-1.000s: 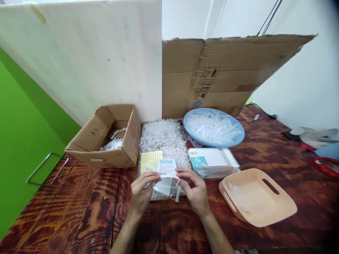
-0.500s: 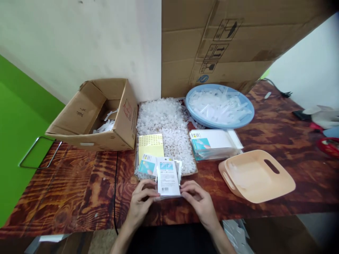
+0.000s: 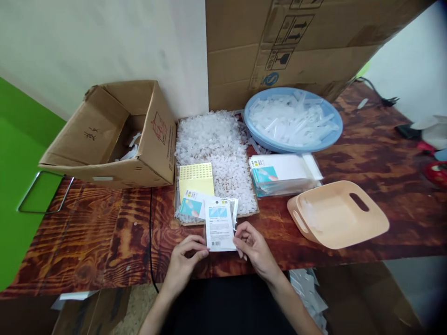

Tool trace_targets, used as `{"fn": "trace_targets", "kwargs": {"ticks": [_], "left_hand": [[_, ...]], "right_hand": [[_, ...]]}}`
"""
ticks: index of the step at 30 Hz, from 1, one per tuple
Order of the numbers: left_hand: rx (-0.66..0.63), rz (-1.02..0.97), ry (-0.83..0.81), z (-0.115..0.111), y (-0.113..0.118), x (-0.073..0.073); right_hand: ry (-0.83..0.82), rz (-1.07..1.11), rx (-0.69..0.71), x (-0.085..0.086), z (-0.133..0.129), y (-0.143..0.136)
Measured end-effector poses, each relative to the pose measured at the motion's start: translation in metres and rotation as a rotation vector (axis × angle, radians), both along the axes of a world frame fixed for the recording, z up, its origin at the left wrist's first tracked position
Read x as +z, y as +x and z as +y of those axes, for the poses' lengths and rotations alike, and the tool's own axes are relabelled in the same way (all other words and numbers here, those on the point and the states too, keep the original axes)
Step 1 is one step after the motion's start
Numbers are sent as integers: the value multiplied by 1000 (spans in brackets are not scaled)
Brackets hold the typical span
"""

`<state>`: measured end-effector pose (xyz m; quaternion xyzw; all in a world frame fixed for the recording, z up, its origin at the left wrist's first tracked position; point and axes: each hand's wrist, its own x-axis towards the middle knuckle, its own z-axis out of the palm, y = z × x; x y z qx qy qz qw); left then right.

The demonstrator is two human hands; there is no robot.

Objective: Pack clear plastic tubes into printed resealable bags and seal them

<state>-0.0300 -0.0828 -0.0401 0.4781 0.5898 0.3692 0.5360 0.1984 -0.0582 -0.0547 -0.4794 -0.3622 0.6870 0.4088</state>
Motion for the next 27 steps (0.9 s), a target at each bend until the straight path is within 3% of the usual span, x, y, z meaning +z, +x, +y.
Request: {"fn": "trace_targets", "kwargs": {"ticks": [6, 13, 17, 22, 27], "left_hand": [[145, -214, -288, -11, 16, -3], [206, -143, -247, -15, 17, -8], [211, -102, -236, -13, 19, -5], [226, -35, -215, -14, 22, -3], [201, 11, -178, -20, 23, -4]], "right_hand": [[-25, -9, 29, -3, -3, 2], [-1, 3, 132, 7, -10, 30], [-76, 20, 184, 10, -19, 20], [-65, -54, -23, 2, -24, -8], [-57, -73, -101, 2, -25, -13]]}}
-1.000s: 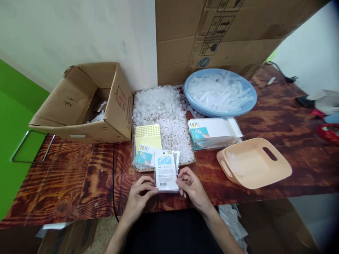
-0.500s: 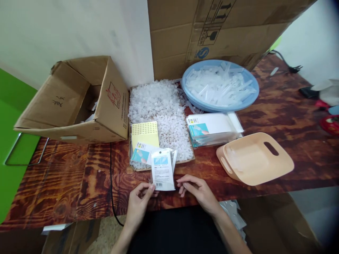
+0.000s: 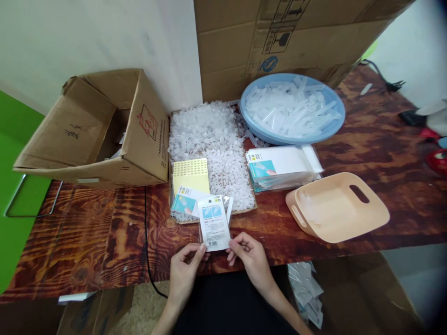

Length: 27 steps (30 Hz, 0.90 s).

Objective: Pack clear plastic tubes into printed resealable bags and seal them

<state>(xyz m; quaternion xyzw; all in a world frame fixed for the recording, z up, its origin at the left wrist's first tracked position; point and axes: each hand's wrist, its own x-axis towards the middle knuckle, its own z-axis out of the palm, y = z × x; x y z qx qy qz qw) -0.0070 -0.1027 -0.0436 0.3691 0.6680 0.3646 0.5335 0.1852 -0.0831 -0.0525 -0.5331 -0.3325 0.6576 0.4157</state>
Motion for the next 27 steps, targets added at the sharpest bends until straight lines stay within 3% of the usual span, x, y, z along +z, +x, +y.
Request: {"fn": "trace_targets", "kwargs": {"ticks": [8, 20, 27], "left_hand": [[42, 8, -15, -5, 4, -3], [72, 54, -44, -5, 9, -2], [88, -10, -58, -2, 8, -2]], "right_hand": [[-20, -66, -42, -2, -2, -5], [-39, -449, -57, -7, 7, -22], [-65, -463, -54, -9, 5, -22]]}}
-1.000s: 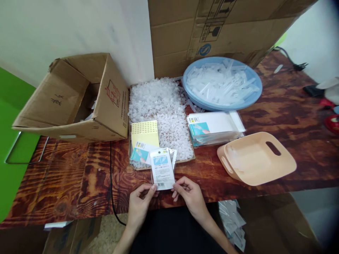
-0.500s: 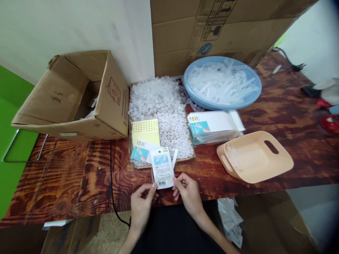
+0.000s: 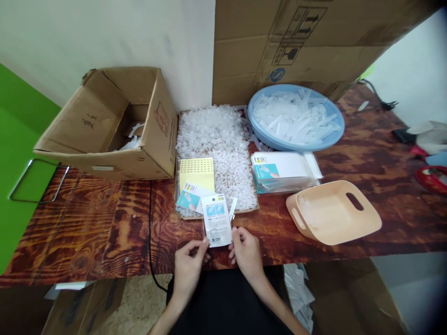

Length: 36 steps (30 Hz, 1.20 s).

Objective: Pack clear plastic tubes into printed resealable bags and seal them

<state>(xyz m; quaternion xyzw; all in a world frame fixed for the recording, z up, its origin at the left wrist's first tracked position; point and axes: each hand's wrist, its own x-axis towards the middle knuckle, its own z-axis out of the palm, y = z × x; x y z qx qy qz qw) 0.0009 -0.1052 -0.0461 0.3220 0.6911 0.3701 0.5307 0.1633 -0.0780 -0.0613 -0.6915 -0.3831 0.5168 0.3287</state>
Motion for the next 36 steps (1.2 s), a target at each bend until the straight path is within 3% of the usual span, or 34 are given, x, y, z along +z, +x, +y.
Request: {"fn": "trace_targets", "kwargs": {"ticks": [4, 9, 15, 18, 22, 27, 36], "left_hand": [[-46, -41, -32, -4, -5, 1], [-72, 204, 152, -15, -6, 2], [124, -104, -106, -13, -25, 1], [33, -252, -101, -7, -29, 6], [-87, -370, -123, -3, -17, 6], [-125, -398, -118, 1, -5, 6], [-146, -373, -125, 2, -12, 11]], "right_hand": [[14, 17, 11, -1, -1, 1], [50, -7, 42, -2, -3, 2], [63, 64, 45, -2, -3, 8], [77, 73, 56, -3, -4, 10], [82, 103, 35, -4, -4, 11], [82, 165, 29, -6, -4, 13], [91, 175, 19, -5, -2, 13]]}}
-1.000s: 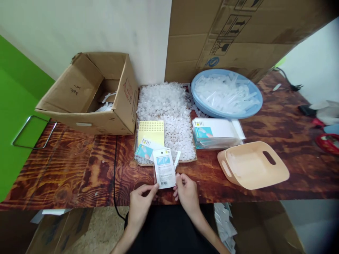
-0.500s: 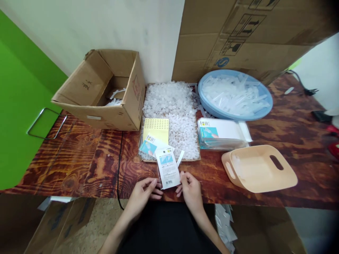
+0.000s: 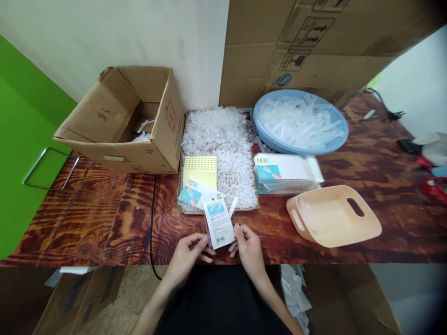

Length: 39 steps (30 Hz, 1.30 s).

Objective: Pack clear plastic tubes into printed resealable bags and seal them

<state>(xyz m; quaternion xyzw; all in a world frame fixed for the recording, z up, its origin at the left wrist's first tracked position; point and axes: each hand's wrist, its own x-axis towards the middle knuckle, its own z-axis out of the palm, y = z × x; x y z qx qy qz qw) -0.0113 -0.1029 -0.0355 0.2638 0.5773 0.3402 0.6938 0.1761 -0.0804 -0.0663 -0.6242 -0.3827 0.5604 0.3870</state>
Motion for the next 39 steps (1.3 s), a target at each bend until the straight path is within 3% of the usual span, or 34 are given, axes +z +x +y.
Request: {"fn": "trace_targets", "kwargs": {"ticks": [9, 15, 18, 24, 39], "left_hand": [[19, -14, -30, 4, 0, 4], [-160, -17, -55, 2, -2, 5], [-161, 39, -3, -1, -2, 3], [-98, 99, 69, -6, -1, -3], [227, -83, -68, 6, 19, -4]], "right_hand": [[3, 11, -10, 1, 1, 0], [26, -74, 8, 2, -1, 1], [31, -107, 0, 5, -2, 0], [28, -84, -6, 2, -2, 0], [21, -36, 1, 0, -2, 3]]}}
